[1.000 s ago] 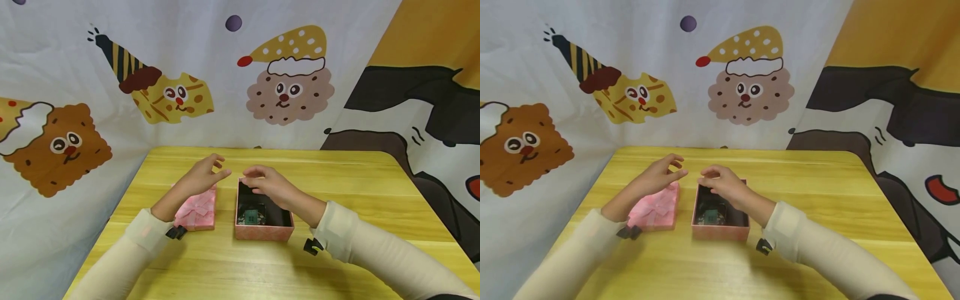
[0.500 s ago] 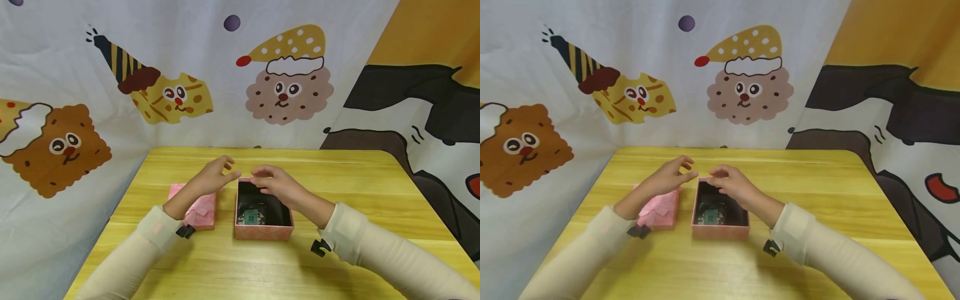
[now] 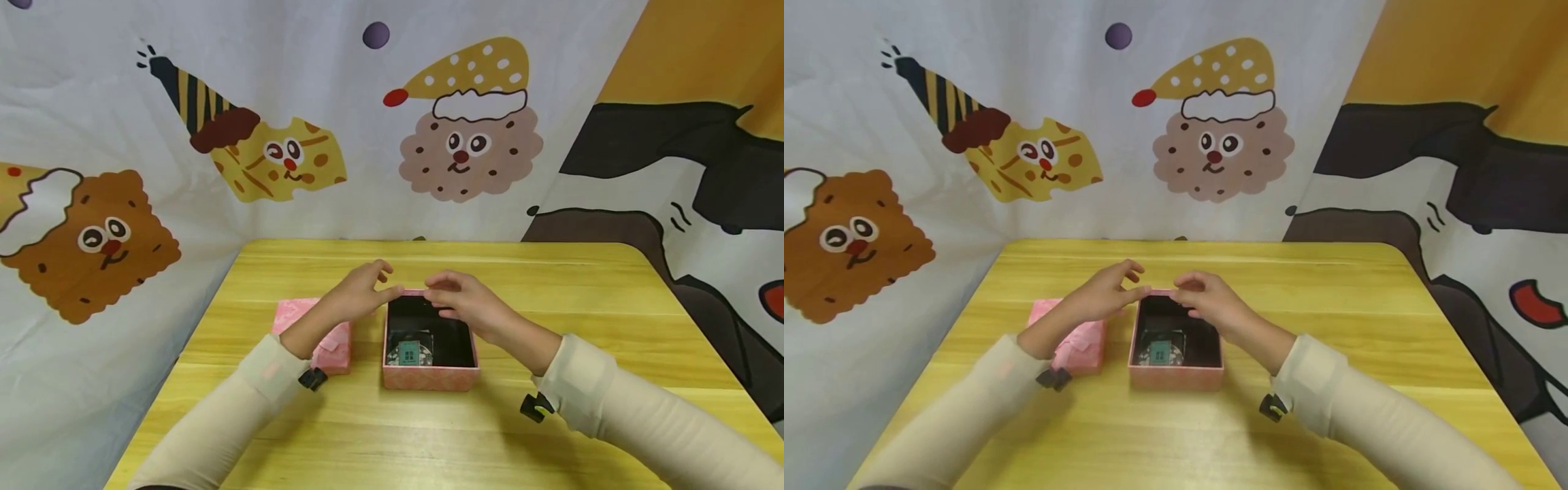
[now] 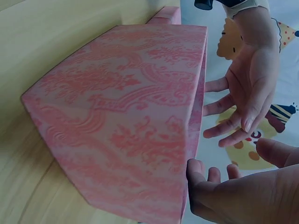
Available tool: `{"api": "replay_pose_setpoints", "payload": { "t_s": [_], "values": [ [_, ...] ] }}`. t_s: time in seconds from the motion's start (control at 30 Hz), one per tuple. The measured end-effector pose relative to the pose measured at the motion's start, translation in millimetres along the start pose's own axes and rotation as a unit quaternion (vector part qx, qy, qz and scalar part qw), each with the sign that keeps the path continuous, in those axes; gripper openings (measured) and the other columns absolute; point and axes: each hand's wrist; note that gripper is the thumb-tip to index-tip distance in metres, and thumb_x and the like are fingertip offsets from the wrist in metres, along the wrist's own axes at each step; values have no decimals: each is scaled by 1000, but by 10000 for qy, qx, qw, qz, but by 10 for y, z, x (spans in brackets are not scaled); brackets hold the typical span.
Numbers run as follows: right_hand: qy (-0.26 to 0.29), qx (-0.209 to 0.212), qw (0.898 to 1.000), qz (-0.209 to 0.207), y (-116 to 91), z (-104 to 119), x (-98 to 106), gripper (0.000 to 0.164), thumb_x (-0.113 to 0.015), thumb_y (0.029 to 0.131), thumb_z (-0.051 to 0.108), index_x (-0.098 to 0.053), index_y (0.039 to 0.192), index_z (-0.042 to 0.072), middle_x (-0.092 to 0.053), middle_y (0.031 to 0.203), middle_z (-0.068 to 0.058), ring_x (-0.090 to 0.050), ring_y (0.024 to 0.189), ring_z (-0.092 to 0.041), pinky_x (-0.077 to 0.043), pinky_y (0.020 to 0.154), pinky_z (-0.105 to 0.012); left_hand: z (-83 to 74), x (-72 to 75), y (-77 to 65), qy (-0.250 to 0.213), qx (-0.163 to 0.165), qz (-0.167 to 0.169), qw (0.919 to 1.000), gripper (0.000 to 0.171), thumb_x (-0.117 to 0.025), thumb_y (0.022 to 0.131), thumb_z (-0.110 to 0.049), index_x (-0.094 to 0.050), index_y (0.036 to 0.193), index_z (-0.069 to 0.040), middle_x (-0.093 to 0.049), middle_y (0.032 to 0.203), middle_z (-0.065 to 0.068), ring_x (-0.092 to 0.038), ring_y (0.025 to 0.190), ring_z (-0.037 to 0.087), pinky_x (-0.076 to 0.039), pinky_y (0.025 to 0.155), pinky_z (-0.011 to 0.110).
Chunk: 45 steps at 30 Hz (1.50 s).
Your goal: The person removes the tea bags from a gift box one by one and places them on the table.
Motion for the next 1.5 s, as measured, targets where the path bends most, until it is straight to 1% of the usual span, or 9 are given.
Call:
{"api": "replay_pose_setpoints", "payload": {
  "t_s": [0.2,0.43,0.57,0.8,0.97,1.2,1.33,1.4,1.5],
  "values": [
    [5,-56,10000,-5,-23,-57,82,46,-60,106,20,-48,143,-5,-48,148,-23,-50,135,-42,-42,113,-54,6,-52,16,8,69,92,9999,60,-67,101,-39,-50,143,1,-61,136,24,-63,115,35,-51,99,49],
    [112,-19,9999,27,-29,-84,123,46,-59,107,18,-46,144,-6,-47,147,-25,-48,135,-45,-44,112,-52,32,-138,36,-20,199,295,9994,66,-74,98,-28,-47,147,8,-56,139,25,-73,71,33,-53,99,45],
    [130,-15,9999,19,-33,-91,117,45,-58,107,18,-46,144,-6,-47,147,-25,-47,136,-46,-45,111,-51,56,-194,20,257,242,312,9989,64,-77,95,-20,-49,146,8,-56,136,24,-69,73,24,-51,103,43],
    [94,-15,9999,36,-23,-109,127,45,-59,107,16,-47,142,-9,-48,145,-29,-53,132,-44,-49,108,-46,113,-268,-35,-516,625,356,9961,64,-75,96,-11,-44,150,1,-53,145,26,-73,65,30,-62,64,45],
    [-40,-199,9995,229,14,-117,165,47,-57,107,14,-45,142,-15,-48,144,-33,-64,122,-38,-51,105,-43,123,-288,-46,-749,651,318,9946,66,-75,97,-16,-42,152,-1,-52,148,26,-70,56,24,-61,60,43],
    [-1020,-392,9925,549,115,-117,137,56,-58,106,17,-40,148,-15,-52,144,-32,-59,126,-46,-52,103,-49,123,-305,-49,-908,672,334,9930,67,-74,98,-18,-40,154,-1,-51,150,26,-70,56,23,-61,61,42],
    [-2092,-165,9757,635,163,-138,40,58,-63,103,17,-44,147,-15,-59,138,-29,-63,122,-41,-54,100,-49,110,-305,-60,-952,719,380,9921,67,-73,98,-16,-39,155,-1,-50,150,26,-69,55,21,-62,61,43],
    [-2871,107,9553,691,183,-153,-23,60,-66,101,18,-45,147,-14,-61,137,-29,-64,121,-39,-54,99,-50,103,-304,-64,-923,731,385,9923,68,-73,98,-16,-39,155,-1,-50,150,26,-69,55,20,-62,62,44],
    [-3935,395,9152,771,201,-199,-132,67,-71,98,22,-44,148,-12,-61,138,-28,-63,125,-38,-51,103,-52,98,-307,-73,-837,742,377,9930,67,-73,98,-16,-39,155,-2,-50,150,26,-69,55,20,-62,63,45]
  ]
}}
Point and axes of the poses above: each hand's wrist, its own y-axis towards the middle knuckle, its own x-axis out of the back of the hand, z = x × y
